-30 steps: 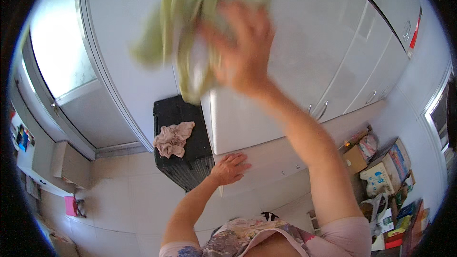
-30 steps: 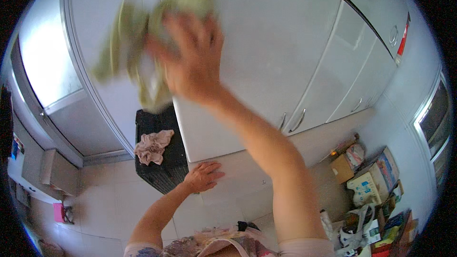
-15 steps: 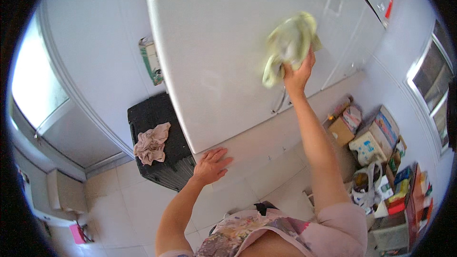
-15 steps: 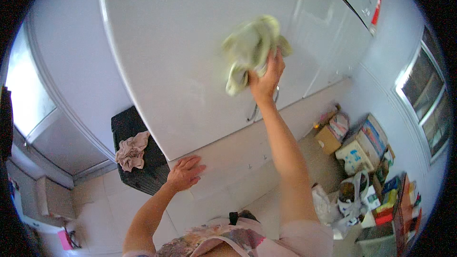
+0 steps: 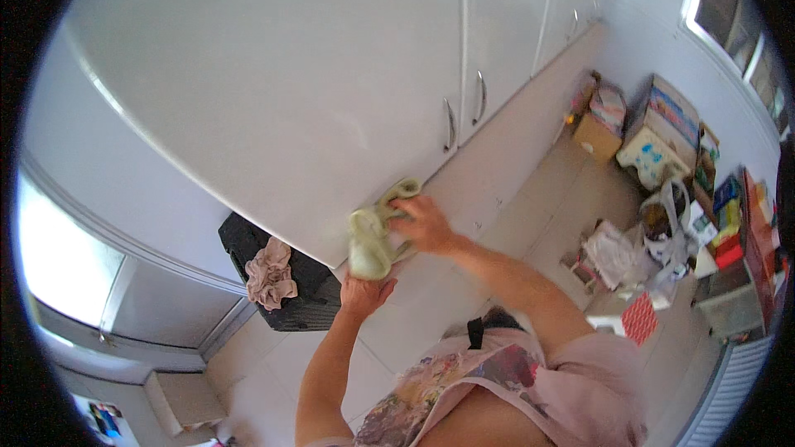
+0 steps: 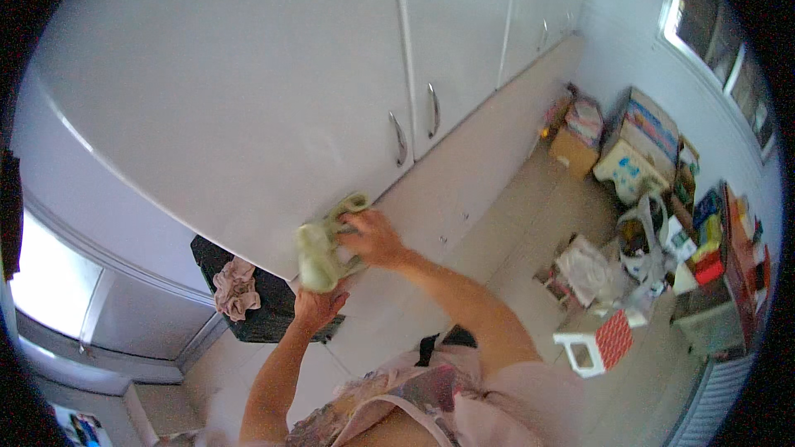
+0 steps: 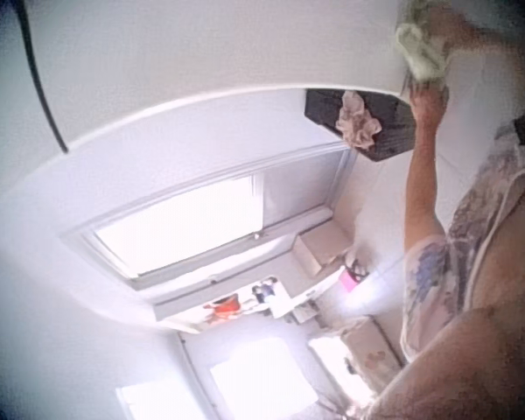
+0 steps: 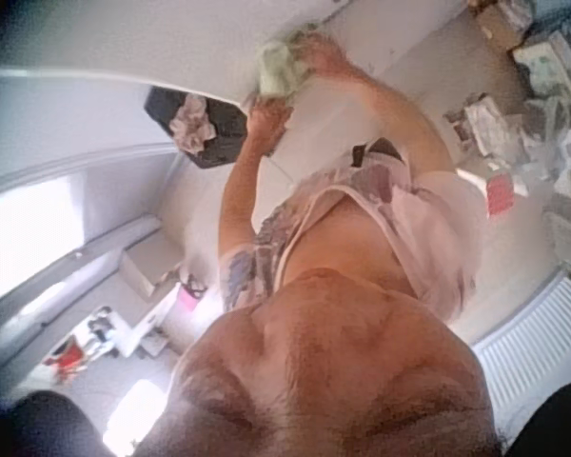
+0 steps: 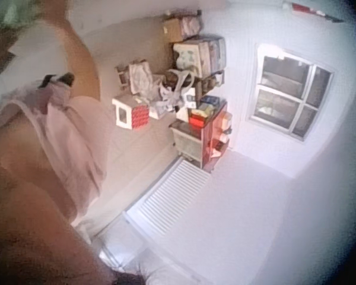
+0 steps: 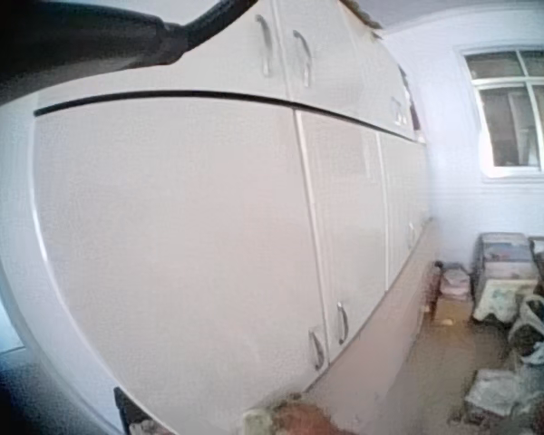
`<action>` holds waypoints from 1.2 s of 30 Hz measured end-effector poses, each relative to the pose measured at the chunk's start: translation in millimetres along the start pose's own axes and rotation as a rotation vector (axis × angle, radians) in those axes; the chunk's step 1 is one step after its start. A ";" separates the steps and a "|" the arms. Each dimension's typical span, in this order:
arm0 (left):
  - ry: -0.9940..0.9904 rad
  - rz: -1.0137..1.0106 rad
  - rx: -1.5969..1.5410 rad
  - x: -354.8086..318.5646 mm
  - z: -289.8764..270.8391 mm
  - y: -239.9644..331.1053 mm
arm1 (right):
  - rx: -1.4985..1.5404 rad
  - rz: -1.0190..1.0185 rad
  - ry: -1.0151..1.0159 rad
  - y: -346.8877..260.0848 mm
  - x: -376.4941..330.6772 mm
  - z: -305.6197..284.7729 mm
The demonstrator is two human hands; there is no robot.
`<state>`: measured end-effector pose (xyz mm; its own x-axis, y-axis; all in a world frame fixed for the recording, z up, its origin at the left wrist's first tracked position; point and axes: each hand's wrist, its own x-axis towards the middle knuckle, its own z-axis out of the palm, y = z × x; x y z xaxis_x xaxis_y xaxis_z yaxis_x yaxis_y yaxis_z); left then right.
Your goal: The person wipes the exterior surfaces of white kitchen cabinets and drawers using a light green cloth. They systematically clean the upper cabinet doors, lower cabinet doors, and drawer fronts, moving around the room to reach different sections.
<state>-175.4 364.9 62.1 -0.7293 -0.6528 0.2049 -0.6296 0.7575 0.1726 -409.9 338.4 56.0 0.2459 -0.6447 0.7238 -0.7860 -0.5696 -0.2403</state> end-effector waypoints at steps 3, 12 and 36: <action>0.087 0.068 -0.094 4.9 -4.2 -6.3 | -0.094 0.293 -0.213 48.4 -14.4 -40.7; 0.213 -0.020 -0.243 8.1 -0.9 -9.7 | -0.330 0.554 -0.150 26.4 -6.2 -34.8; 0.506 -0.769 -0.528 -176.7 47.9 48.8 | 0.123 0.004 -0.184 -89.4 -13.0 22.5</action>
<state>-90.0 517.1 -11.9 0.0888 -0.9717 0.2188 -0.5892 0.1259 0.7981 -330.1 386.2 53.6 0.3511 -0.7232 0.5948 -0.7150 -0.6172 -0.3284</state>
